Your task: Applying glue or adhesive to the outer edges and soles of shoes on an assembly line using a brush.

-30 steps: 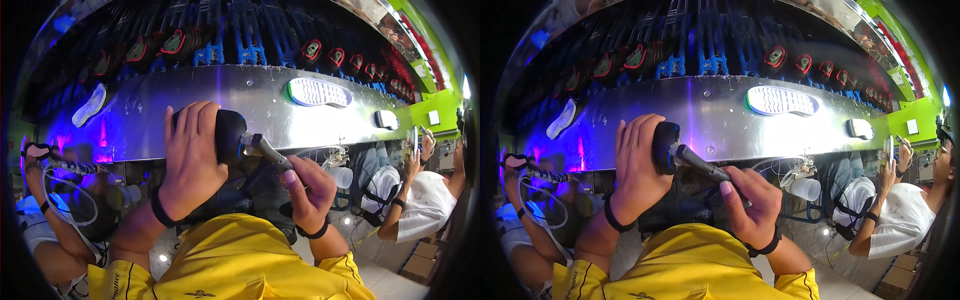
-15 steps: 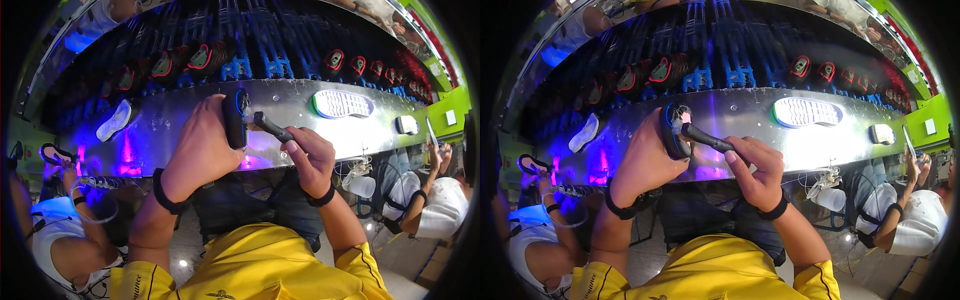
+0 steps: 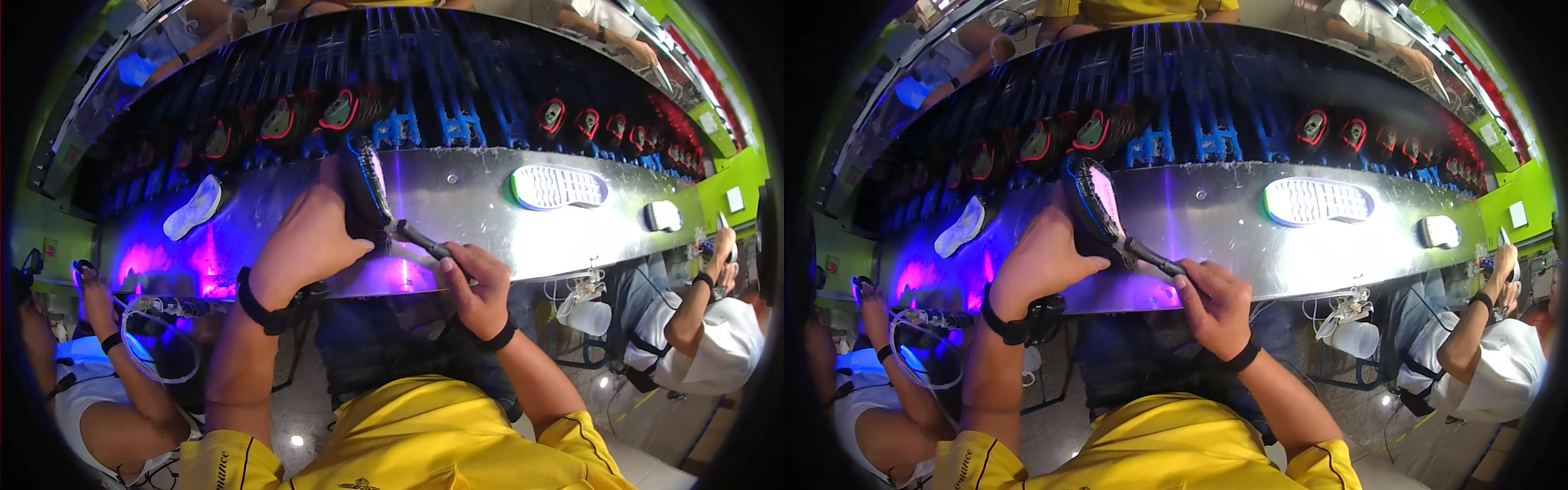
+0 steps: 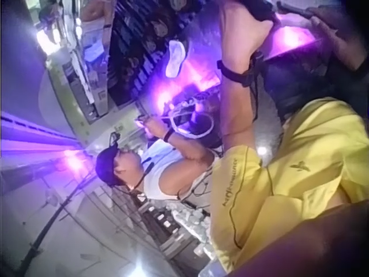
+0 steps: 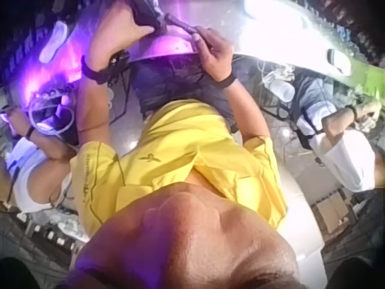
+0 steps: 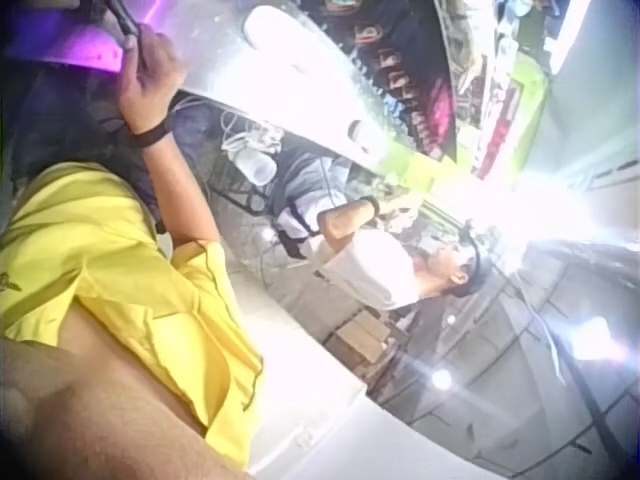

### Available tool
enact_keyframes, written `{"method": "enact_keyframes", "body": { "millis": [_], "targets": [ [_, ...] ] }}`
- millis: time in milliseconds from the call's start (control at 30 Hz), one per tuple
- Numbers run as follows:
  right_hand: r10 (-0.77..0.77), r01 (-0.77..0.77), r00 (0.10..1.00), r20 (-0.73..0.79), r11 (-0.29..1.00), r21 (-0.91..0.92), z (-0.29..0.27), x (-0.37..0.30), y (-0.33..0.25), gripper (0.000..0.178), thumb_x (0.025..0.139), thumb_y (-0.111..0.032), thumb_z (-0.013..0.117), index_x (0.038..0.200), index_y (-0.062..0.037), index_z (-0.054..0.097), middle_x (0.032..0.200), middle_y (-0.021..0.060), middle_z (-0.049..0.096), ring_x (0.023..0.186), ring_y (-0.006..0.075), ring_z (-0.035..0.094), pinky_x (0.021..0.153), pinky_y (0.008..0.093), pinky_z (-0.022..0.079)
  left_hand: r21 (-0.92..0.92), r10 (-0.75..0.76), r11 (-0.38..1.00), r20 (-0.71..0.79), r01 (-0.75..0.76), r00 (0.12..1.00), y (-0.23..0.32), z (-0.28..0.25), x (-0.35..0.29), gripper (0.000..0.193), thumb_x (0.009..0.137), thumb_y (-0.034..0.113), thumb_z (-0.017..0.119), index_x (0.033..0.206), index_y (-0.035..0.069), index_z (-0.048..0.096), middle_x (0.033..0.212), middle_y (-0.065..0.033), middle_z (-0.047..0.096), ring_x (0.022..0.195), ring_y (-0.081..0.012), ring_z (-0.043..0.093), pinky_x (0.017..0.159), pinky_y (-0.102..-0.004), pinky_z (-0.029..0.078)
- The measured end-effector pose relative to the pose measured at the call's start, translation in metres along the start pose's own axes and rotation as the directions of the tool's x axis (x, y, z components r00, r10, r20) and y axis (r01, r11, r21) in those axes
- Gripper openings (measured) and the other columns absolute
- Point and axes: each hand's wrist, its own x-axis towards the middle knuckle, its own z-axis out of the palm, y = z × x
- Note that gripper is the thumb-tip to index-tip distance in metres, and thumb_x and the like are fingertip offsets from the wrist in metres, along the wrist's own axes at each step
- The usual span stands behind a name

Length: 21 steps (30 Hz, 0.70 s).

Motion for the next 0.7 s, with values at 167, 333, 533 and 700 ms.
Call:
{"method": "enact_keyframes", "body": {
  "millis": [167,333,533,700],
  "targets": [
    [0.075,-0.074,0.996,0.053,0.997,-0.014,-0.006,-0.01,-0.005,0.023,0.099,-0.01,0.076,0.117,0.0049,0.077,0.085,0.0189,0.072,0.072,0.0275,0.072,0.068,0.0354,0.054,-0.117,0.022,0.992,-0.151,-0.039,0.988,-0.038,0.023,-0.014,0.11,0.072,0.015,0.097,0.161,-0.004,0.036,0.142,-0.0285,0.065,0.135,-0.0416,0.064,0.114,-0.0452,0.051],
    [0.246,-0.257,0.964,0.1,0.959,0.116,-0.024,-0.017,-0.019,0.028,0.101,-0.012,0.076,0.123,0.0057,0.076,0.087,0.0148,0.074,0.073,0.0198,0.069,0.068,0.0332,0.052,-0.593,0.001,0.803,-0.11,-0.067,0.994,-0.043,0.034,-0.032,0.112,0.083,0.015,0.093,0.171,-0.001,0.027,0.164,-0.0191,0.054,0.15,-0.0264,0.053,0.124,-0.0392,0.04],
    [0.064,-0.058,0.994,0.091,0.996,-0.065,-0.042,0.008,-0.065,0.023,0.102,-0.012,0.073,0.119,0.0033,0.077,0.078,0.0148,0.066,0.064,0.0218,0.063,0.06,0.0347,0.046,-0.701,0.034,0.71,-0.056,-0.064,0.998,-0.018,0.044,-0.07,0.107,0.09,0.02,0.087,0.172,-0.006,0.022,0.177,-0.0196,0.032,0.165,-0.0242,0.025,0.134,-0.0388,0.017],
    [-0.014,0.022,0.998,0.064,0.991,-0.13,-0.046,-0.003,-0.067,0.019,0.1,-0.01,0.073,0.113,0.0022,0.077,0.075,0.0156,0.063,0.059,0.026,0.06,0.057,0.0354,0.044,-0.677,0.062,0.732,-0.038,-0.071,0.997,-0.005,0.039,-0.077,0.105,0.091,0.022,0.086,0.17,-0.008,0.023,0.177,-0.021,0.031,0.166,-0.0255,0.024,0.134,-0.0392,0.016]
  ]
}}
